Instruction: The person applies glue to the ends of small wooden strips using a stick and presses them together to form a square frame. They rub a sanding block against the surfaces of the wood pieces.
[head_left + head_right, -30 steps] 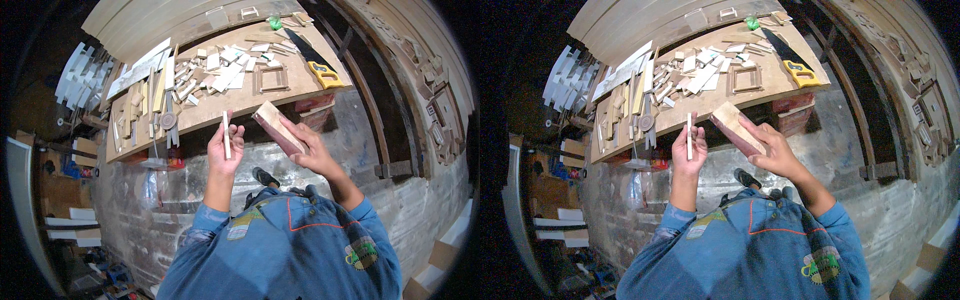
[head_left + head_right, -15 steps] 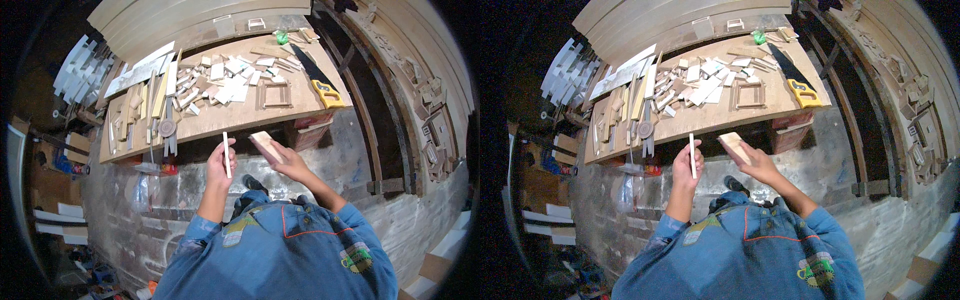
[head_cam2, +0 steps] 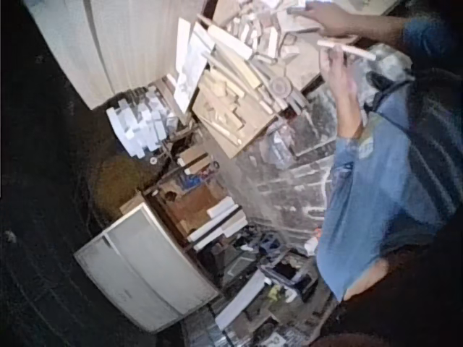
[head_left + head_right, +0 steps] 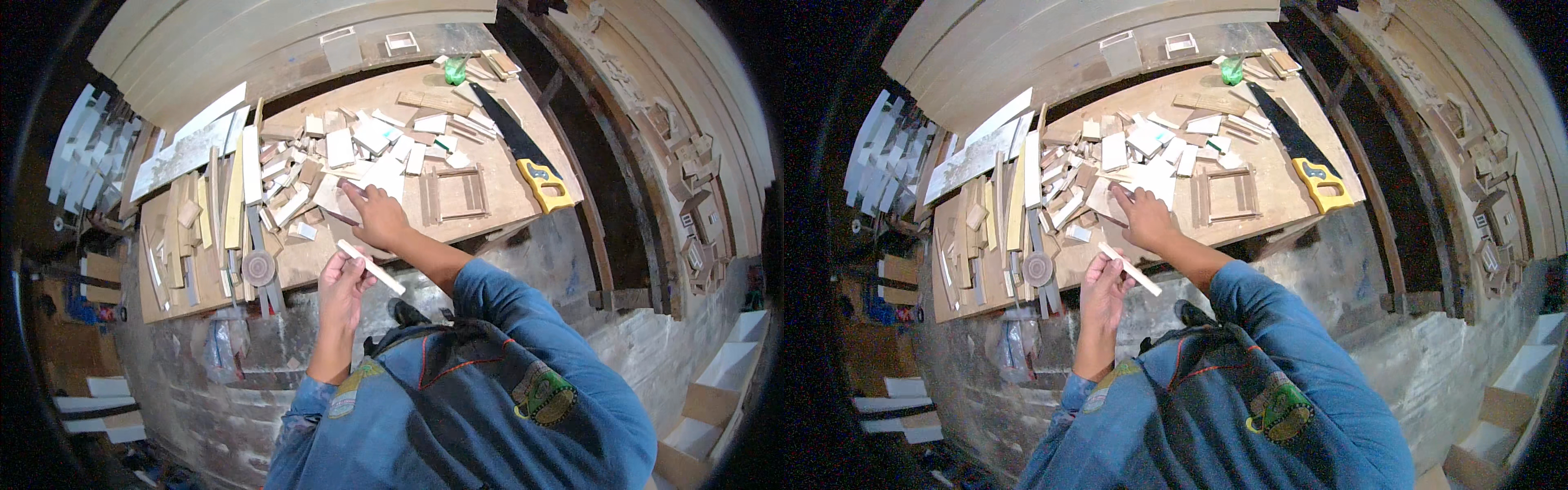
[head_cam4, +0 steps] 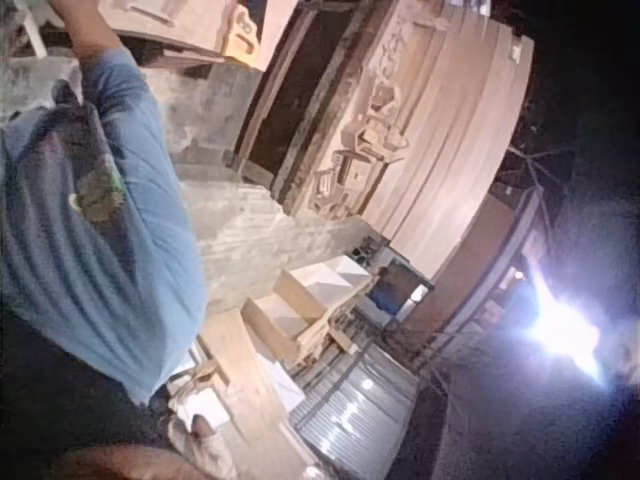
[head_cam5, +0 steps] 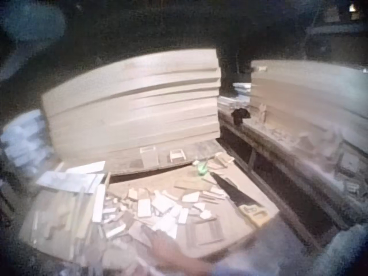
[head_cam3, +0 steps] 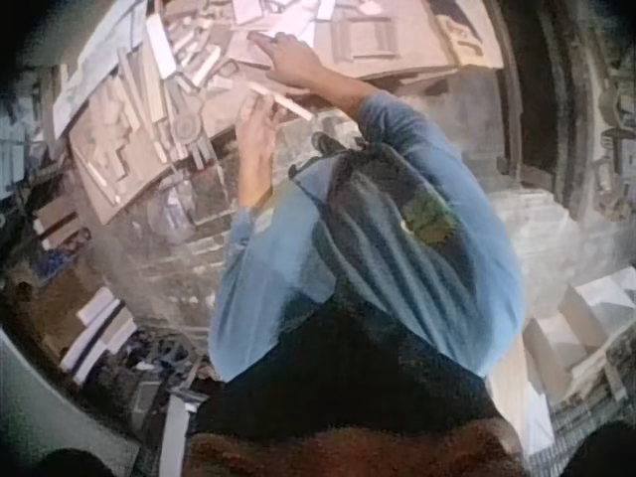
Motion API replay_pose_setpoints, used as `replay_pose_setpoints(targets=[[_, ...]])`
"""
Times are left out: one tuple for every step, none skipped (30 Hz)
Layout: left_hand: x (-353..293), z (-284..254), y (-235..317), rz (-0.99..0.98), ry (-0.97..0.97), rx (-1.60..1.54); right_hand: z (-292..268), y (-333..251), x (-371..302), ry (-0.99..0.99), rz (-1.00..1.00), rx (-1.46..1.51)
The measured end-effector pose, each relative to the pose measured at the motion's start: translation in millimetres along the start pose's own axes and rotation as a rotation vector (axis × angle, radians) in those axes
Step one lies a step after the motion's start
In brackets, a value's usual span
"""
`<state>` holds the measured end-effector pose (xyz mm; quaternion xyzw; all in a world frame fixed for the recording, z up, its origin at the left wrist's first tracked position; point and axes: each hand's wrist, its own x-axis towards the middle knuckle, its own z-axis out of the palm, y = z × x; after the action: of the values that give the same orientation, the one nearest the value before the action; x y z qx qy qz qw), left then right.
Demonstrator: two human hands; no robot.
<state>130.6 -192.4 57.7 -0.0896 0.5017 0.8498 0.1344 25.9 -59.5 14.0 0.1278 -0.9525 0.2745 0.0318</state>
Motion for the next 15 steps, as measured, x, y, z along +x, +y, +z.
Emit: replay_pose_setpoints(targets=[[9.5, 0.1, 4.5, -0.003, -0.008, -0.005, 5.5, 2.9, 8.3, 0.005, -0.034, -0.015], [19.4, 0.2, 8.9, -0.006, -0.002, 0.007, 10.1, 5.8, 15.5, 0.011, -0.067, -0.030], [28.5, 0.5, 12.1, -0.010, 0.005, 0.015, 8.6, 6.9, 19.3, 0.049, -0.108, -0.035], [36.3, 0.7, 15.2, -0.008, 0.018, 0.018, 2.8, 8.9, 21.7, 0.089, -0.138, -0.025], [41.6, 6.9, 20.4, -0.012, 0.014, -0.009, -6.9, 14.3, 20.6, 0.129, -0.166, -0.014], [47.6, 7.8, 20.4, -0.018, 0.000, -0.023, -15.0, 19.7, 16.9, 0.175, -0.196, 0.000], [54.1, 8.5, 22.1, -0.019, -0.014, -0.034, -21.2, 27.3, 12.4, 0.226, -0.154, 0.162], [59.3, 9.0, 22.9, -0.019, -0.028, -0.045, -29.7, 33.3, 7.8, 0.246, -0.095, 0.295], [65.9, 10.4, 21.7, -0.019, -0.021, -0.048, -34.8, 40.6, 2.4, 0.254, -0.011, 0.436], [71.8, 11.3, 20.5, -0.009, -0.026, -0.041, -43.2, 46.7, -4.3, 0.164, 0.159, 0.611], [76.9, 12.2, 19.6, 0.001, -0.031, -0.034, -53.6, 48.8, -14.9, 0.047, 0.252, 0.783], [83.0, 14.0, 18.0, 0.007, -0.043, -0.026, -68.9, 45.1, -26.1, -0.065, 0.348, 0.951], [88.7, 15.2, 16.3, 0.015, -0.043, 0.000, -72.0, 48.5, -33.5, -0.166, 0.355, 0.947], [92.9, 16.1, 14.7, 0.014, -0.048, 0.012, -74.0, 49.6, -39.7, -0.267, 0.361, 0.941], [97.3, 17.6, 13.6, 0.012, -0.055, 0.027, -77.1, 43.0, -46.5, -0.223, 0.347, 0.985]])
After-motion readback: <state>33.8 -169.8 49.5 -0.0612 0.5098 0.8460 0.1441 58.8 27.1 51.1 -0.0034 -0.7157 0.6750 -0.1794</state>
